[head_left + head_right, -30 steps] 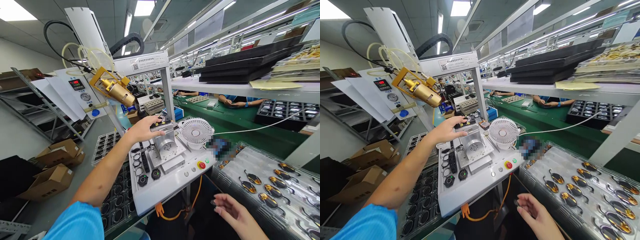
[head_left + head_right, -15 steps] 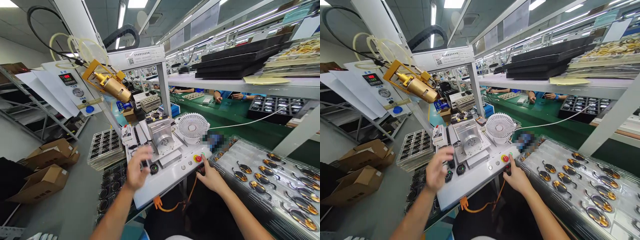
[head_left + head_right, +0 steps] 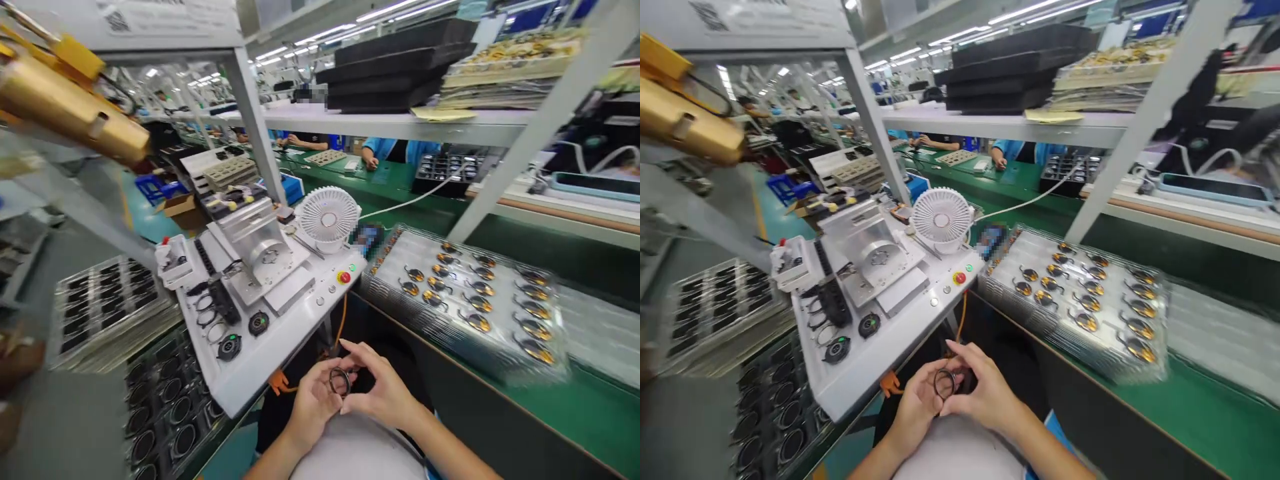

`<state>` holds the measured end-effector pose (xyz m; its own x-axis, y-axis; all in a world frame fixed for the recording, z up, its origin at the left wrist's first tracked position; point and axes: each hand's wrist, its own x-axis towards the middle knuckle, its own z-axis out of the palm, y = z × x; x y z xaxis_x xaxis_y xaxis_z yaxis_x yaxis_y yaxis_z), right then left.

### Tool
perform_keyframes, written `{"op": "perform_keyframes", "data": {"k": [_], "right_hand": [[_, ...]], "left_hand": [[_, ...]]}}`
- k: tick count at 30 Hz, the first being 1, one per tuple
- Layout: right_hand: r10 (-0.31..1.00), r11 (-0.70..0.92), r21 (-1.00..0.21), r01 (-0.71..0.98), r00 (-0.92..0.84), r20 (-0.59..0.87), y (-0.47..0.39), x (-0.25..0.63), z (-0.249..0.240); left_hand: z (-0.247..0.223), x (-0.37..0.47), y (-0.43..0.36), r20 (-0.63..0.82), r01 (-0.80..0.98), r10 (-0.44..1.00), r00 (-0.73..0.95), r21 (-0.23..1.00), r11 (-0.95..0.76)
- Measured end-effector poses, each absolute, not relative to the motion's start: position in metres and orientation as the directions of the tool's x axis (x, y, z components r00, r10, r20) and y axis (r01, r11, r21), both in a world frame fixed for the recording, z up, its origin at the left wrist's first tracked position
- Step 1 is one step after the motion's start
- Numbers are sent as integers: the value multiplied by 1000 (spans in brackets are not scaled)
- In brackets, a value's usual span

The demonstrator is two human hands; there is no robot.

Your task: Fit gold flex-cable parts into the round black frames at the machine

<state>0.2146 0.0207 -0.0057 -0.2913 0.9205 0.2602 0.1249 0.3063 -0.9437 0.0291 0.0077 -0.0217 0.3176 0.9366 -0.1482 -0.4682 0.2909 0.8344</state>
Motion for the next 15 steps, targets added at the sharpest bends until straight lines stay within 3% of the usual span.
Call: {"op": "perform_keyframes", "data": {"k": [4,7,9,11,13,15], "right_hand": [[889,434,-879,198,-249,383,24,224,-1],[873,485,-763,429,-293,390,56,265,32],[945,299,-615,730,-136,297,87,301,62],[992,-4,-316,949,45,122,120,334,87],[994,-97,-194,976,104,24,149,354,103],[995,-97,-161,982,93,-34,169,362,110]], "left_hand": [[-24,44,23,-184,-454,936,301,836,310],[-22,46,30,-188,-415,947,261,864,286],[-19,41,31,-199,-405,948,249,868,288],[-18,35,29,-215,-382,943,255,873,303],[-18,29,25,-217,-353,941,258,886,301],[-18,25,21,-212,-333,943,258,897,292]]}}
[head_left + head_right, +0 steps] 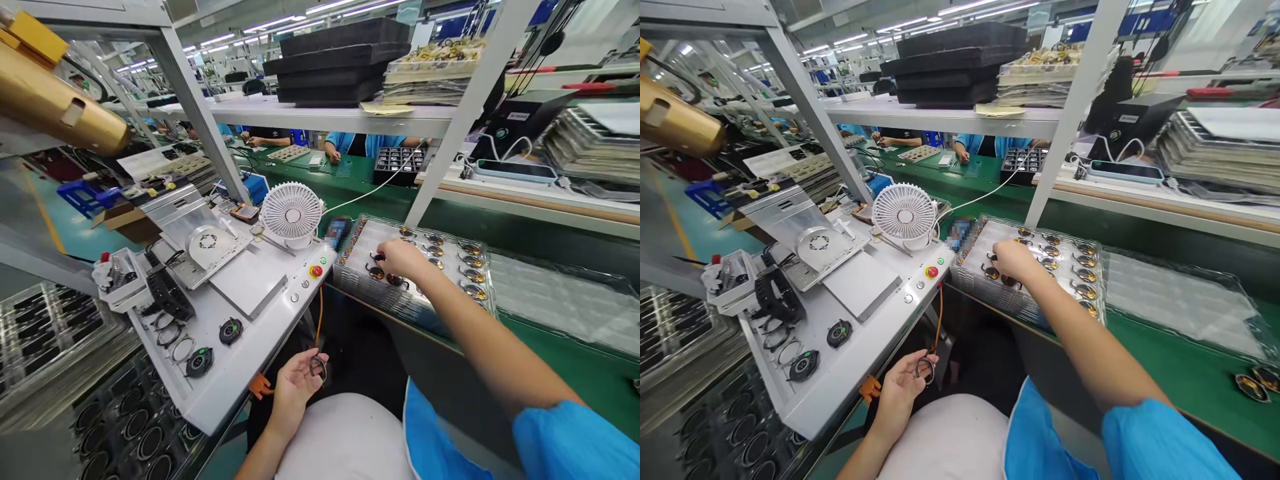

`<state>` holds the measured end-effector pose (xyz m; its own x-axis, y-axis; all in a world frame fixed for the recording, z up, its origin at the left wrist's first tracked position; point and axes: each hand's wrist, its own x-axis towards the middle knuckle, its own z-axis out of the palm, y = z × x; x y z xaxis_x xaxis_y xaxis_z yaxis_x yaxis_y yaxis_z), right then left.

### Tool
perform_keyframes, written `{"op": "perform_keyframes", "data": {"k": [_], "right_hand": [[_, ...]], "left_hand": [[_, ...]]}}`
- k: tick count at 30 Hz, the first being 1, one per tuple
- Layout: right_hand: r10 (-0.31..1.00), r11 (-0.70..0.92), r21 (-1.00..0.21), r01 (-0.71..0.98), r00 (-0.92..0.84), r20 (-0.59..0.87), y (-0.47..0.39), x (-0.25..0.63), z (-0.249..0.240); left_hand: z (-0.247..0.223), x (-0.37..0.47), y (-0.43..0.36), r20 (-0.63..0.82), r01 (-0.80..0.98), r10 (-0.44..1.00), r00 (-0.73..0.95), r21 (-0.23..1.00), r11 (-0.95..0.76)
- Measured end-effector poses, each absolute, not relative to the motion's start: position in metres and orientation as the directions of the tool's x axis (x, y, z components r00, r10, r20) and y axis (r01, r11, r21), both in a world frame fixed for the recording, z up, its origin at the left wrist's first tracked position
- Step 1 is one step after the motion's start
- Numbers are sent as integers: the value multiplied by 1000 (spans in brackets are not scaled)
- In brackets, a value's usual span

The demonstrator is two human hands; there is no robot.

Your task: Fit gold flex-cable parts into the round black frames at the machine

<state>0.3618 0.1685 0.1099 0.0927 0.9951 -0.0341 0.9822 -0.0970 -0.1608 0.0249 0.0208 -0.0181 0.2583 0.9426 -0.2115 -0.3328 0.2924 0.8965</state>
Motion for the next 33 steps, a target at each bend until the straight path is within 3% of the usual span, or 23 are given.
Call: {"op": "perform_keyframes", "data": {"k": [7,9,11,12,14,15,17,20,24,29,33], "right_hand": [[998,-58,-218,974,54,-23,175,360,116],[998,-20,-361,932,38,44,156,351,107],[993,80,-684,725,4,119,126,328,90],[989,135,-852,506,-11,150,108,312,79],[987,126,-989,80,-107,117,73,274,57],[985,97,-994,-45,-138,103,57,256,49],[983,89,-988,-124,-148,107,35,228,38],[958,280,-958,66,-81,274,28,214,32],[855,518,-816,256,-156,494,36,221,30],[800,600,-736,313,-218,559,35,227,23],[784,620,-697,361,-320,532,52,230,33]], "left_hand": [[-15,23,14,-242,-374,934,264,867,330],[-11,23,13,-241,-389,930,278,857,338],[-4,23,12,-214,-387,922,324,859,335],[1,23,12,-188,-383,914,359,864,328],[11,26,12,-124,-375,888,442,874,308],[15,27,13,-95,-370,872,480,879,300],[20,28,14,-54,-369,849,525,885,284],[22,26,16,-55,-371,843,536,881,293],[22,20,15,-93,-402,837,540,845,353],[18,19,13,-142,-472,843,518,775,420],[13,18,18,-210,-501,872,442,748,435]]}}
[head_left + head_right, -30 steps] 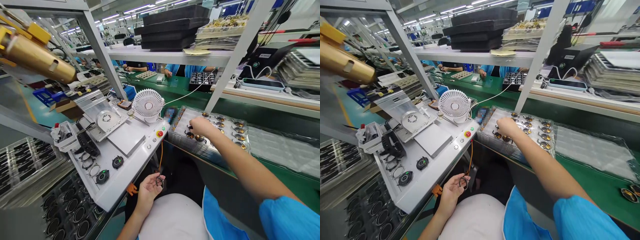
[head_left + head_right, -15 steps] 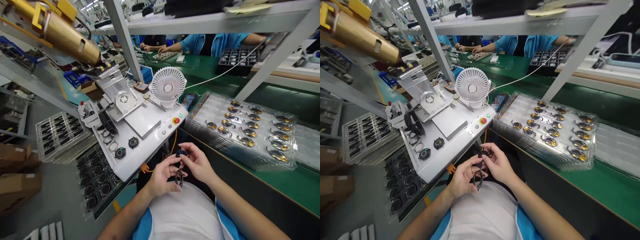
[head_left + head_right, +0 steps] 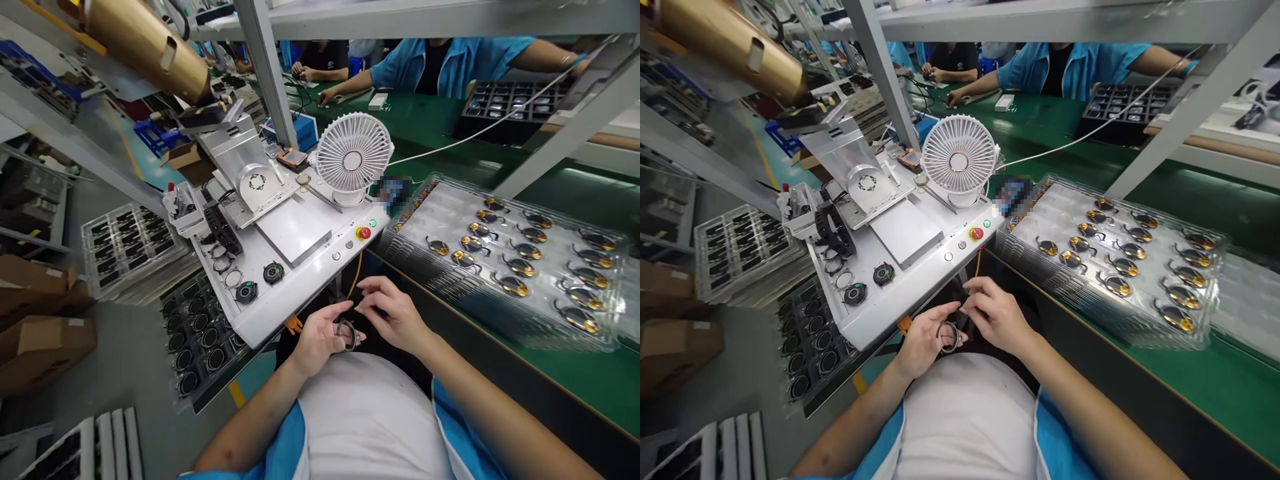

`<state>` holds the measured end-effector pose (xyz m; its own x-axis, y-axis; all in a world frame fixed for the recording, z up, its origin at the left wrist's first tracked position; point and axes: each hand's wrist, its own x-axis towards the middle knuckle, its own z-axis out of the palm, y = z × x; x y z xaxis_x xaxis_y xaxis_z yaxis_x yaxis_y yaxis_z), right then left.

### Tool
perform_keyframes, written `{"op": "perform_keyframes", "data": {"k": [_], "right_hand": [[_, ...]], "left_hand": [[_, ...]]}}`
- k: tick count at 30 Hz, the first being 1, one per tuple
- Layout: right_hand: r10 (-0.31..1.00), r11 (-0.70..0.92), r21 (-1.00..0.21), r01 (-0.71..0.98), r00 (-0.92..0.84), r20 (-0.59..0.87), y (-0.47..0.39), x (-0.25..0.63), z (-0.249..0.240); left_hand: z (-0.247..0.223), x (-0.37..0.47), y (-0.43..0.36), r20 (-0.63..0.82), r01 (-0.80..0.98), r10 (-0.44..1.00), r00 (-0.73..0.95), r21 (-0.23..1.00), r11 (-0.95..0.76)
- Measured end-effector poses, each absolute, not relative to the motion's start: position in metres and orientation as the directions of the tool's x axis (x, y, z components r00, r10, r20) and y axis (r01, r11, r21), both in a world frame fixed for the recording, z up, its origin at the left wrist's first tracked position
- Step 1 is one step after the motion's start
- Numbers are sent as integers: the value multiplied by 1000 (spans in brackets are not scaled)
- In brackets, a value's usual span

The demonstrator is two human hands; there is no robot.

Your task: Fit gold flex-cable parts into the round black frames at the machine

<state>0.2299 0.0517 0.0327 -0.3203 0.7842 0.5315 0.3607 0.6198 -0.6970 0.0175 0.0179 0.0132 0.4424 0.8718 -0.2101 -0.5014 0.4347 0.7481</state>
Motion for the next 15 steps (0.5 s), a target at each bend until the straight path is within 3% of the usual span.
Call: {"op": "perform_keyframes", "data": {"k": [3,6,8,12,15], "right_hand": [[862,497,-801,335,-297,410,92,221,50],[977,159,-955,251,-180,115,144,197,66],[995,-28,-979,203,-93,-48,175,177,74],[990,-141,-965,223,3,-144,203,156,77],[990,-138,-968,209,42,-132,188,165,68]], "left_hand": [[15,12,24,-236,-542,909,343,741,396],[21,6,24,-234,-538,920,314,755,375],[25,3,21,-217,-531,928,302,770,353],[25,-4,9,-150,-510,957,250,819,262],[19,-8,-1,-82,-423,977,197,892,160]]}}
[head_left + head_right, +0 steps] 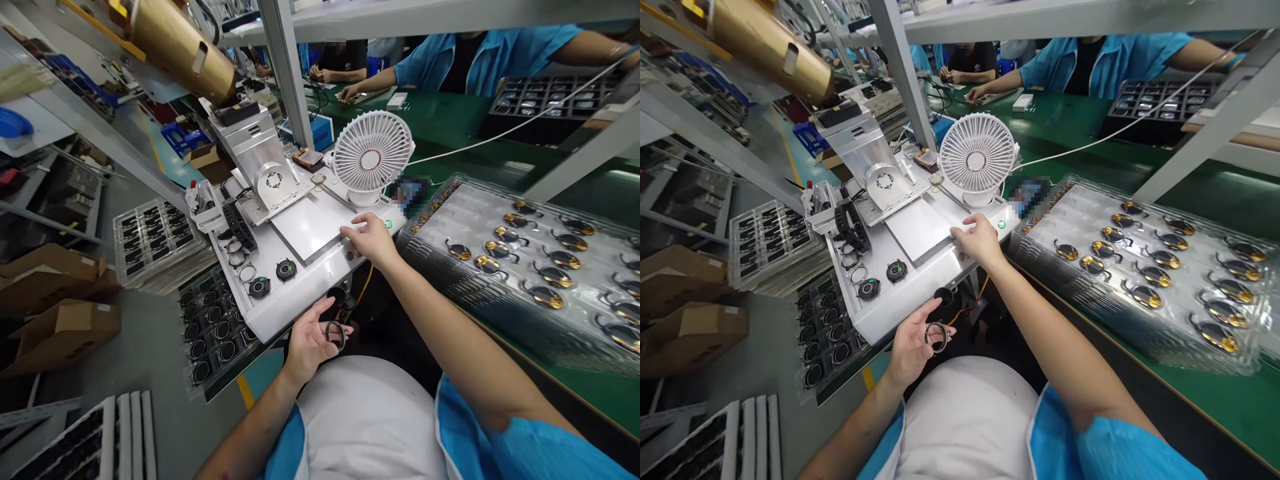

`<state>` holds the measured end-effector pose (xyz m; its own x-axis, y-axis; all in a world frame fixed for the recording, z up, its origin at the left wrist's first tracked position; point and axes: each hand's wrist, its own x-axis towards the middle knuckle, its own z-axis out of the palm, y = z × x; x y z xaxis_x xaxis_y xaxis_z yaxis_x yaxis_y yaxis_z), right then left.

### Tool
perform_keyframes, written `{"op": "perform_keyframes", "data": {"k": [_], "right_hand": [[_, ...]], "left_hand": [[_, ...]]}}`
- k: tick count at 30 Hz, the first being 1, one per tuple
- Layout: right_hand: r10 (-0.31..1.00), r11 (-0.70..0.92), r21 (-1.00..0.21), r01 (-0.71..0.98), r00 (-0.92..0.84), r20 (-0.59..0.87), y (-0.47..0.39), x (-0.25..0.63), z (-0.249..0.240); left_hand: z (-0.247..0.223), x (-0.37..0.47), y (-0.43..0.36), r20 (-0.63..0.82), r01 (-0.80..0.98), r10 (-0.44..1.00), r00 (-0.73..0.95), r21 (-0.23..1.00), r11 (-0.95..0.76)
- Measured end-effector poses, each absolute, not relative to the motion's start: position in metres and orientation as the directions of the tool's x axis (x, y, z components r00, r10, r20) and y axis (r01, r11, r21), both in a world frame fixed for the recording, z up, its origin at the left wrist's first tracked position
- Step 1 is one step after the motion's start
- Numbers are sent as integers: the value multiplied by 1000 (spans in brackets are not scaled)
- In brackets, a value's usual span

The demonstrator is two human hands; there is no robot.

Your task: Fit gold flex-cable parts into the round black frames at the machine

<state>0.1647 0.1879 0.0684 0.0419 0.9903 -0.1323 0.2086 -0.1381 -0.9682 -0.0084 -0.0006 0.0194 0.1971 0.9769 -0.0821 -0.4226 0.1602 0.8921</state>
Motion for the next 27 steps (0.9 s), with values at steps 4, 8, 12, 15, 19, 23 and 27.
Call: {"op": "perform_keyframes", "data": {"k": [4,8,12,15,19,23,27], "right_hand": [[999,-28,-998,59,-23,-30,123,186,43],[979,-87,-994,-70,-189,-73,56,192,22],[995,-77,-973,-218,-82,-60,41,189,24],[996,-84,-963,-258,-31,-78,50,195,34],[981,-172,-958,-230,-132,-144,54,209,44],[969,-227,-956,-185,-145,-201,51,216,47],[949,-283,-936,-208,-203,-242,52,220,45]], "left_hand": [[9,-6,-8,85,-197,986,140,979,-57],[3,8,-2,295,162,915,274,924,-346],[8,22,10,333,407,807,488,731,-548],[13,25,13,299,293,812,502,824,-485],[18,21,13,214,-30,885,412,975,-222],[22,19,14,195,22,864,464,973,-231],[22,16,18,246,235,816,523,878,-416]]}}
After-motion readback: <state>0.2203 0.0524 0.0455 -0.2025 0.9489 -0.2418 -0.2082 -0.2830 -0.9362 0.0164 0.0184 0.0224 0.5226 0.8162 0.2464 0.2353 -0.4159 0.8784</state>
